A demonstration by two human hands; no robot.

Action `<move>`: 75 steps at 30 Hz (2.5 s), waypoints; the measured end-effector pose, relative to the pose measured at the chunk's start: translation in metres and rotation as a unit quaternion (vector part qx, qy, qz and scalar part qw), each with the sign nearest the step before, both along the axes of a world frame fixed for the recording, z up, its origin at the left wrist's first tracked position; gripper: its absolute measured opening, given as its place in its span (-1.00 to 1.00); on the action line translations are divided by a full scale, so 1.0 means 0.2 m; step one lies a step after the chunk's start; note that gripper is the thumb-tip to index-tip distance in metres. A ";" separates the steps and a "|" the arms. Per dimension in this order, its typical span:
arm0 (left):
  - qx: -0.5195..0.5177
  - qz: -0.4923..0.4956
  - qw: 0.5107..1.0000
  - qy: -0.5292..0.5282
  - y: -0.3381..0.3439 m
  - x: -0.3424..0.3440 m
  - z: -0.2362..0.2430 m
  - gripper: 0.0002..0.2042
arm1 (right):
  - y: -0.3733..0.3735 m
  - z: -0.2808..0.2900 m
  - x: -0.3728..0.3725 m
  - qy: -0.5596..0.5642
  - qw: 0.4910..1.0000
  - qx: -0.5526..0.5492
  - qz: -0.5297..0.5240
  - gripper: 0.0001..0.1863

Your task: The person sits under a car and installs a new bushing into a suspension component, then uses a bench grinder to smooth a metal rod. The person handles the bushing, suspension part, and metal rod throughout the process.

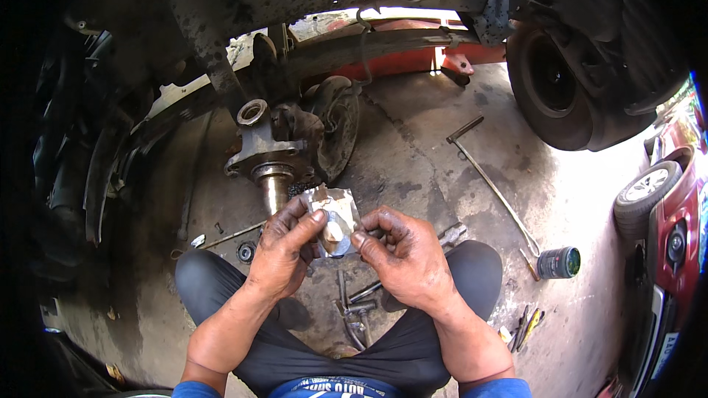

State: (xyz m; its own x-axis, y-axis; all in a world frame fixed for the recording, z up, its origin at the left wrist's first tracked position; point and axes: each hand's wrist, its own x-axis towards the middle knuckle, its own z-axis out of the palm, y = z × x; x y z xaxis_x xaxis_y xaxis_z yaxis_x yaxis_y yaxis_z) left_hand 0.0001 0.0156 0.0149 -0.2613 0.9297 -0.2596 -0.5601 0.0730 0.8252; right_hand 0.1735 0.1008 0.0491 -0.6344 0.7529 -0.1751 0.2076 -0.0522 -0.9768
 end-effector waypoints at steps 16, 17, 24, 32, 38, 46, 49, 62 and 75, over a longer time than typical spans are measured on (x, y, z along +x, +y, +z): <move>-0.042 0.025 0.980 0.194 0.00 0.09 -0.05 -0.65 | -0.06 -0.05 -0.07 -0.020 0.945 0.260 0.196 -0.95; -0.056 0.031 0.978 0.201 0.00 0.09 -0.06 -0.61 | -0.08 -0.07 -0.08 -0.013 0.941 0.278 0.191 -0.95; -0.035 0.002 0.946 0.324 -0.01 0.10 -0.11 -0.43 | -0.11 -0.19 -0.11 0.027 0.955 0.269 0.119 -0.97; 0.008 -0.078 0.929 0.361 0.04 -0.04 -0.11 -0.36 | 0.00 -0.13 -0.07 -0.025 0.975 0.214 0.046 -0.96; 0.085 -0.203 0.939 0.265 0.01 -0.08 -0.01 -0.42 | 0.02 -0.11 -0.04 -0.007 0.961 0.252 0.114 -0.92; 0.043 -0.257 0.933 0.250 0.02 -0.13 -0.01 -0.59 | 0.01 -0.08 -0.02 0.028 0.960 0.243 0.134 -0.87; -0.010 -0.263 0.931 0.252 0.02 -0.13 0.01 -0.66 | 0.00 -0.10 -0.03 0.028 0.955 0.275 0.111 -0.95; 0.030 -0.169 0.892 0.418 0.01 -0.02 0.05 -0.66 | -0.01 -0.18 -0.07 -0.032 0.901 0.433 -0.009 -0.87; 0.052 -0.055 0.980 0.186 0.04 0.00 -0.10 -0.62 | 0.17 -0.04 0.03 0.036 0.972 0.217 -0.080 -0.62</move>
State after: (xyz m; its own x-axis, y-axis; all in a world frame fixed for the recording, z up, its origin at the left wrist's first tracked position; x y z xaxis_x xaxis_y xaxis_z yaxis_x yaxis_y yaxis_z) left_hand 0.0009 0.0231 -0.0045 -0.2157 0.9741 -0.0677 -0.2122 0.0209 0.9770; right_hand 0.1787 0.1356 0.0402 -0.5015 0.8362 0.2220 0.1614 0.3425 -0.9255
